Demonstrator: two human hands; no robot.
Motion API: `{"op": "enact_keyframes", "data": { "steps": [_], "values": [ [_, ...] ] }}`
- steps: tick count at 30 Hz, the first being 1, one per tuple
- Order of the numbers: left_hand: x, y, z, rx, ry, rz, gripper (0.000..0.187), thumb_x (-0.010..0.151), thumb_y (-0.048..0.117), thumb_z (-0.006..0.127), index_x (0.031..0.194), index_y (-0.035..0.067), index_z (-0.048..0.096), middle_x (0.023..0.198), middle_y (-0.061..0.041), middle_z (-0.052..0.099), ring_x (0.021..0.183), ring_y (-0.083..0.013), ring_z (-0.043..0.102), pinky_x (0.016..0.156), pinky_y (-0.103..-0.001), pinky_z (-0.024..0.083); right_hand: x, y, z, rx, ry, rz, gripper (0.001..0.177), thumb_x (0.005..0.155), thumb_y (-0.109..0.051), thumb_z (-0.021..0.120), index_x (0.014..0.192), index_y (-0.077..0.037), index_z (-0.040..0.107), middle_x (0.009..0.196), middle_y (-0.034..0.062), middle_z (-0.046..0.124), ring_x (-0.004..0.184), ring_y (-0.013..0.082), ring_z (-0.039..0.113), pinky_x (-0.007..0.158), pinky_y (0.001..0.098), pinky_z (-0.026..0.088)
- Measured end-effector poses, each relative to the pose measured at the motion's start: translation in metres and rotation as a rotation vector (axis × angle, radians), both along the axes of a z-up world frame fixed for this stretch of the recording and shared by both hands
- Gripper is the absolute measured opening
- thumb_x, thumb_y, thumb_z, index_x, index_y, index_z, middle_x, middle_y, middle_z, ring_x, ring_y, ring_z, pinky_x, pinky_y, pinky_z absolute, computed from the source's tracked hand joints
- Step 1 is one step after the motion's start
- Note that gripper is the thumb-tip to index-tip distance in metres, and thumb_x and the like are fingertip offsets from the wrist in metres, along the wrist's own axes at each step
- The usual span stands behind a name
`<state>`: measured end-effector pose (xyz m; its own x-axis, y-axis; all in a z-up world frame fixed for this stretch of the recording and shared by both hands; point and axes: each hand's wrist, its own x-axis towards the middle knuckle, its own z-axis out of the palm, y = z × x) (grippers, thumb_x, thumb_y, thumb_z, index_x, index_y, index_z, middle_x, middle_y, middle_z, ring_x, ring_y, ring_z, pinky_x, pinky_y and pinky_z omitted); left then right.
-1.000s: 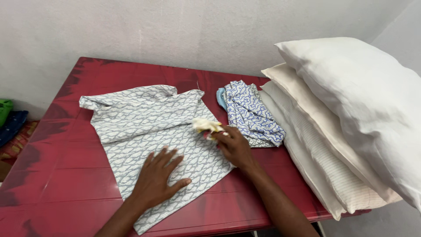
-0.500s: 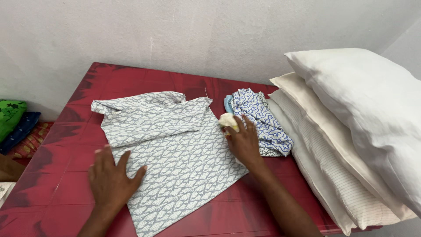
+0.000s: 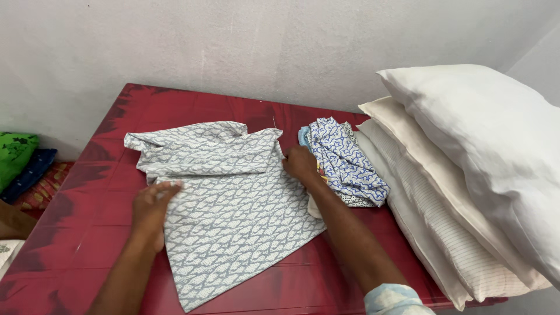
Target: The person places a pillow into a patterned pillowcase and then wipes the pillow with a small cloth.
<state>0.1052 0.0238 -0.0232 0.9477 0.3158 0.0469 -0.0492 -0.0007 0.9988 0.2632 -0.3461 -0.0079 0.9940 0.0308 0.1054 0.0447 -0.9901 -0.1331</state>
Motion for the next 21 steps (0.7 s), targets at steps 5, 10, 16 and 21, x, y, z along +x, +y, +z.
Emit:
{"op": "enact_keyframes", "data": {
  "steps": [5,10,16,21],
  "values": [
    [0.028,0.03,0.028,-0.738,0.114,-0.055,0.03,0.096,0.01,0.073,0.117,-0.009,0.065,0.106,-0.014,0.071,0.091,-0.0235,0.07,0.08,-0.037,0.058,0.014,-0.002,0.037,0.484,0.174,0.12,0.032,0.097,-0.033,0.066,0.114,-0.005,0.069,0.105,0.011,0.071,0.094,0.0249,0.068,0.083,0.0411,0.055],
    [0.044,0.052,0.121,-0.403,0.129,0.009,0.025,0.087,0.005,0.072,0.11,-0.003,0.068,0.111,-0.016,0.072,0.095,-0.0225,0.073,0.081,-0.037,0.062,0.023,-0.016,0.105,1.102,-0.009,0.464,0.018,0.098,-0.019,0.064,0.109,-0.006,0.068,0.103,0.0055,0.07,0.094,0.0157,0.064,0.085,0.0332,0.054],
    [0.03,0.051,0.209,0.006,-0.162,-0.065,0.015,0.087,0.017,0.079,0.097,0.005,0.077,0.09,-0.005,0.077,0.095,-0.0188,0.071,0.086,-0.032,0.057,0.028,-0.012,0.158,0.805,0.112,0.539,0.016,0.102,-0.018,0.071,0.095,-0.004,0.068,0.085,0.0052,0.064,0.076,0.013,0.056,0.07,0.0322,0.05],
    [0.018,0.066,0.233,0.082,-0.446,0.027,0.019,0.092,0.02,0.077,0.099,0.003,0.076,0.107,-0.002,0.075,0.103,-0.0151,0.07,0.081,-0.03,0.052,0.014,-0.017,0.216,1.392,-0.109,0.463,0.01,0.104,-0.017,0.064,0.102,-0.007,0.064,0.088,0.0019,0.068,0.078,0.0114,0.065,0.076,0.0309,0.059]
  ]
}}
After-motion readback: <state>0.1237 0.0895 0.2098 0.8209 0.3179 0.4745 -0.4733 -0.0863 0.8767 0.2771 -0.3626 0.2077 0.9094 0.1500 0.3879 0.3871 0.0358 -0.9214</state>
